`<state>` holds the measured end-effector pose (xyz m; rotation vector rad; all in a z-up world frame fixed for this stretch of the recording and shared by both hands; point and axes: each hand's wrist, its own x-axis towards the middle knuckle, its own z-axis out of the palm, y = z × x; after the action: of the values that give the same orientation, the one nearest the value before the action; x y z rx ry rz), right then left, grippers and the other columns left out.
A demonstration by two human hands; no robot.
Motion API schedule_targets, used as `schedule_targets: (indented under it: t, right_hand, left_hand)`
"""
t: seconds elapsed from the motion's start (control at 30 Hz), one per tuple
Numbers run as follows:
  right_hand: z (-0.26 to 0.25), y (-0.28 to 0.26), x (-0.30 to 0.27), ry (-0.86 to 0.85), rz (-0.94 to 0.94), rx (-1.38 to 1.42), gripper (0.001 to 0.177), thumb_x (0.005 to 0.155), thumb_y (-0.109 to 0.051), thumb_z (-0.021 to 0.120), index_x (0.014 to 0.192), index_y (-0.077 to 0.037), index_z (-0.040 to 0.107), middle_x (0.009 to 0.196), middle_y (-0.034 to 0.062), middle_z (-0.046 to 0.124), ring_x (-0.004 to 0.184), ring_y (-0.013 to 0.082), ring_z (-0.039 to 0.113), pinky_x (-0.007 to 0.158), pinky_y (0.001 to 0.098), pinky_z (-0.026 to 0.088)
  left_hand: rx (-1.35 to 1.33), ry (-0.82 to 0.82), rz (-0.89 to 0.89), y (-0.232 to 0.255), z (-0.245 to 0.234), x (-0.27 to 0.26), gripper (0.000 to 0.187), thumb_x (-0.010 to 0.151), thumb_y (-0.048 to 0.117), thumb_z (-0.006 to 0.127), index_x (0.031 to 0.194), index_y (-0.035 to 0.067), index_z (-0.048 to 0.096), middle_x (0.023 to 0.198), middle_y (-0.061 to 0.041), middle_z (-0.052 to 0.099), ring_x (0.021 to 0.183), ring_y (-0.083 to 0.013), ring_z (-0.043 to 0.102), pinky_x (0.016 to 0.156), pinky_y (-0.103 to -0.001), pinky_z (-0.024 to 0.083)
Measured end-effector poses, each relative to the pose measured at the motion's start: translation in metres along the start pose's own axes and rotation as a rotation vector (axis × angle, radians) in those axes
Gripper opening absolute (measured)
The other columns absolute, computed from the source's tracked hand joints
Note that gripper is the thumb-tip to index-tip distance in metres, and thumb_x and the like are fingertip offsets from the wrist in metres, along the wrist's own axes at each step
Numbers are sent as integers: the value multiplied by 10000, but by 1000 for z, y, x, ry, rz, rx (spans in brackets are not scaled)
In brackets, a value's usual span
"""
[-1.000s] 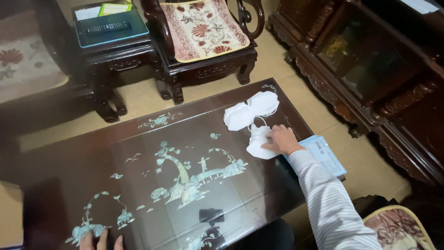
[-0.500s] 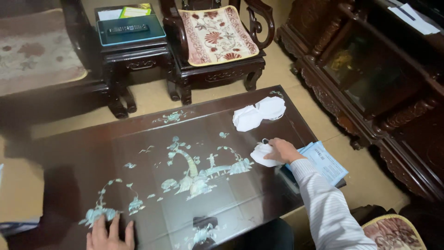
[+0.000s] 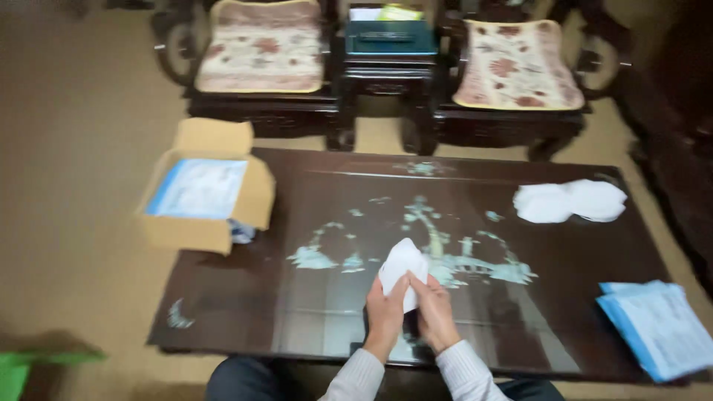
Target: Packing individual face masks into blue envelopes on a table.
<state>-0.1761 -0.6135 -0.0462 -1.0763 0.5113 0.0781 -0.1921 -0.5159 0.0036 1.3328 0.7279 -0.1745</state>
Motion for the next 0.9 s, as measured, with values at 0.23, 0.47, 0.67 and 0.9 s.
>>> schedule_targets:
  t: [0.23,0.47,0.67,0.9]
  right_hand:
    - [-67,2,30,39,-601,-1068,431,889,-361,729,1237,-107,738,1246,113,705,1212,260,623,1104,351,426]
    - [-149,15,37,102,-809,-1617,777,929,-559,546,1473,-5,502,1587,295,378,1539,465,279,1260,614,203]
    - [-147,17,35,151,-802,-1642,768,941,-574,504,1478,-25,515,1631,264,371,1561,419,278,1301,557,166]
    - [-145,16,34,151,-825,-1605,750,939,-560,530,1459,-19,540,1625,255,384,1559,407,288,1290,562,186]
  left_hand:
    - [340,281,442,-18,-175,153,457,818,315,806,1172,48,697,1078,-145,769,947,-249,721,848,-392,553]
    - [719,281,287,16,-270,190,843,800,419,790,1492,67,462,1377,-228,595,1290,-429,547,1062,-501,443]
    - [1145,809,710,-7,-266,176,777,700,693,801,1126,48,730,981,-129,600,881,-374,608,669,-537,498]
    - [1039,769,805,-13,-253,163,372,887,417,739,1132,137,728,1022,-94,647,933,-334,613,752,-485,452]
